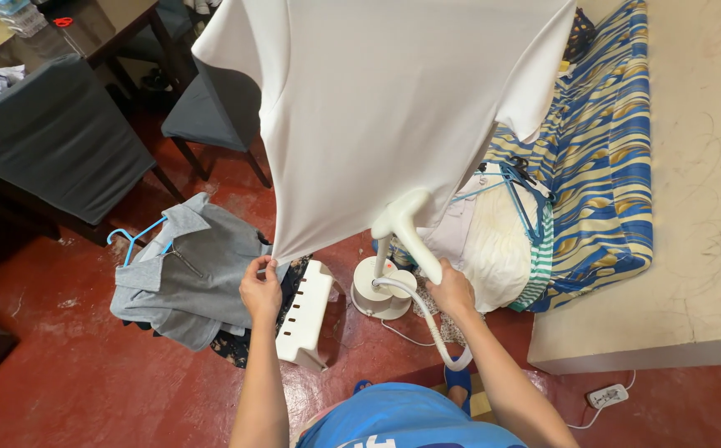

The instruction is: The person uses a handheld garment steamer to remove wrinkles from a white t-shirt hanging on a hanger. They steam the front and back of the shirt, holding the fabric taut with one hand while moving the steamer with the other.

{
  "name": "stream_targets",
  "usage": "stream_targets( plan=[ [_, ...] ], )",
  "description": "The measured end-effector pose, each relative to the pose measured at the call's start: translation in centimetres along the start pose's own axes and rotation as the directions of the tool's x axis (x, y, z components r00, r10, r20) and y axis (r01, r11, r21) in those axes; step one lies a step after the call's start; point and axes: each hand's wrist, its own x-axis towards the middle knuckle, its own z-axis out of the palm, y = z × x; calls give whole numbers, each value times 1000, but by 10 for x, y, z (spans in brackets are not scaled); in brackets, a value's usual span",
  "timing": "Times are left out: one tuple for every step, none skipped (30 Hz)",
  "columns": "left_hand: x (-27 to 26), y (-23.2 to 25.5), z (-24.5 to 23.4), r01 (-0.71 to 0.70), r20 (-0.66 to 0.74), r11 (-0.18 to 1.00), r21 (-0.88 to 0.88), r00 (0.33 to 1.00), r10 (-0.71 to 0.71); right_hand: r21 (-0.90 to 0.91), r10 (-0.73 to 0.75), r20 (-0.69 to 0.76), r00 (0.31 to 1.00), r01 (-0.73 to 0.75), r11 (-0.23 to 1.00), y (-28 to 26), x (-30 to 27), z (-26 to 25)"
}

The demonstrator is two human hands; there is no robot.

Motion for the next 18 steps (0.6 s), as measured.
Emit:
stream_targets(
  plan=[
    [1, 0, 1, 2, -4, 1000, 7, 1000, -2, 7, 16, -3, 1000, -16, 1000, 5, 1, 0],
    [2, 0, 1, 5, -9, 1000, 15, 1000, -5, 13, 32, -4, 999, -32, 999, 9, 1, 0],
    [2, 0, 2, 8, -13, 1000, 23, 1000, -8, 19, 49, -4, 999, -49, 999, 13, 1, 0],
    [3, 0, 2, 5, -11, 1000, 22, 1000, -5, 36, 48, -5, 999, -47, 998, 16, -1, -1],
    [4, 1, 3, 2, -9, 1000, 20, 1000, -2, 52, 47, -6, 999, -46, 998, 18, -3, -1],
    [4, 1, 4, -1, -9, 1000, 18, 1000, 1, 68, 45, -7, 999, -44, 997, 18, -5, -2],
    [3, 1, 5, 12, -3, 1000, 23, 1000, -12, 85, 27, 3, 1000, -27, 996, 17, -9, -3],
    [2, 1, 7, 25, 2, 999, 27, 1000, -25, 103, 9, 12, 1000, -10, 995, 13, -14, -3],
    [2, 1, 8, 37, 7, 999, 31, 999, -37, 120, -10, 21, 1000, 7, 993, 7, -18, -3],
    [1, 1, 10, 6, 9, 1000, 18, 1000, -7, 125, -67, 11, 998, 65, 990, 0, -22, -4],
    [1, 0, 13, -24, 12, 1000, 5, 1000, 24, 130, -125, 1, 992, 123, 984, -10, -25, -4],
    [1, -1, 15, -54, 14, 998, -8, 998, 54, 134, -181, -9, 983, 181, 974, -19, -29, -4],
    [0, -2, 19, -47, 27, 999, 10, 999, 47, 136, -237, -9, 971, 236, 962, -29, -33, -4],
    [-2, -2, 23, -39, 39, 999, 29, 999, 38, 138, -295, -8, 955, 293, 946, -39, -35, -6],
    [-5, -3, 25, -32, 50, 998, 48, 998, 30, 140, -352, -7, 936, 349, 926, -49, -36, -7],
    [-6, -3, 29, -38, 64, 999, 37, 997, 35, 134, -379, 5, 925, 375, 917, -60, -35, -8],
    [-7, -3, 32, -44, 78, 999, 26, 996, 41, 128, -406, 18, 914, 400, 907, -69, -34, -9],
    [-9, -3, 35, -48, 93, 999, 15, 995, 47, 121, -431, 32, 902, 425, 897, -74, -32, -10]
  ],
)
